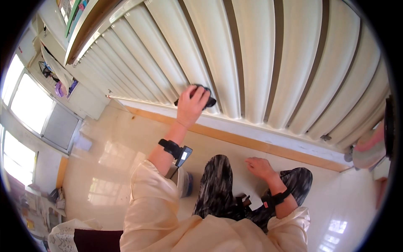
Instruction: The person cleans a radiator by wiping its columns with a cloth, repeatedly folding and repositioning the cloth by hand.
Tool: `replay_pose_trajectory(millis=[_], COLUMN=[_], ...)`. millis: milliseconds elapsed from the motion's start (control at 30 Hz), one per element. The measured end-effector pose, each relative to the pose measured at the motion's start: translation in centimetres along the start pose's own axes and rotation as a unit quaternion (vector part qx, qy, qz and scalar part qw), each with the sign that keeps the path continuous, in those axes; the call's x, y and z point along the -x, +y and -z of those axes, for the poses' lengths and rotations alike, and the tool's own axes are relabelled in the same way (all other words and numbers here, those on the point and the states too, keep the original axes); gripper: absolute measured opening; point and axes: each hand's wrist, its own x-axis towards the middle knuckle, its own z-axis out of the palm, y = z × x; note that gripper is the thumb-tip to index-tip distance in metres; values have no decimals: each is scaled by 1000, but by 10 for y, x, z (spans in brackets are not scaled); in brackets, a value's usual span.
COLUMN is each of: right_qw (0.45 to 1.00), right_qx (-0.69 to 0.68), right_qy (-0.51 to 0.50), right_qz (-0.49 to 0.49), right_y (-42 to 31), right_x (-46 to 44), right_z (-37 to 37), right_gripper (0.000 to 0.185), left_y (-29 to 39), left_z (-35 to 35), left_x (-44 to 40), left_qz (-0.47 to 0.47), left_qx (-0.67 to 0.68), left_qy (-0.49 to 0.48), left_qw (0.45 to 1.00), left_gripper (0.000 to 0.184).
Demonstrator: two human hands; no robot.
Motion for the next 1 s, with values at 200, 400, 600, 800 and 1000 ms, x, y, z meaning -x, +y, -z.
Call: replay_pose_trajectory(millis=[200, 400, 600, 800, 1000], right_qw=[1000, 995, 996, 995, 992], right_qx=[-7, 50, 22, 19, 32], right_qy=[-10, -50, -53, -54, -85], right_qz=[-23, -70, -69, -80, -90], right_y=[4, 15, 5, 3, 2], right_x=[-1, -2, 3, -1, 2], right_z=[-2, -6, 0, 5, 1], right_gripper=[27, 29, 29, 27, 26], left_y=[31, 39, 5, -39, -29], left_z=[-29, -24, 39, 81, 57], left_x=[65, 67, -74, -216, -212], left_qz=[-55, -7, 148, 72, 67], left_qx=[7, 61, 104, 58, 34], left_qy=[-97, -252, -7, 305, 294], left_qw=[994, 966, 984, 948, 953], left_gripper=[27, 34, 39, 43, 41])
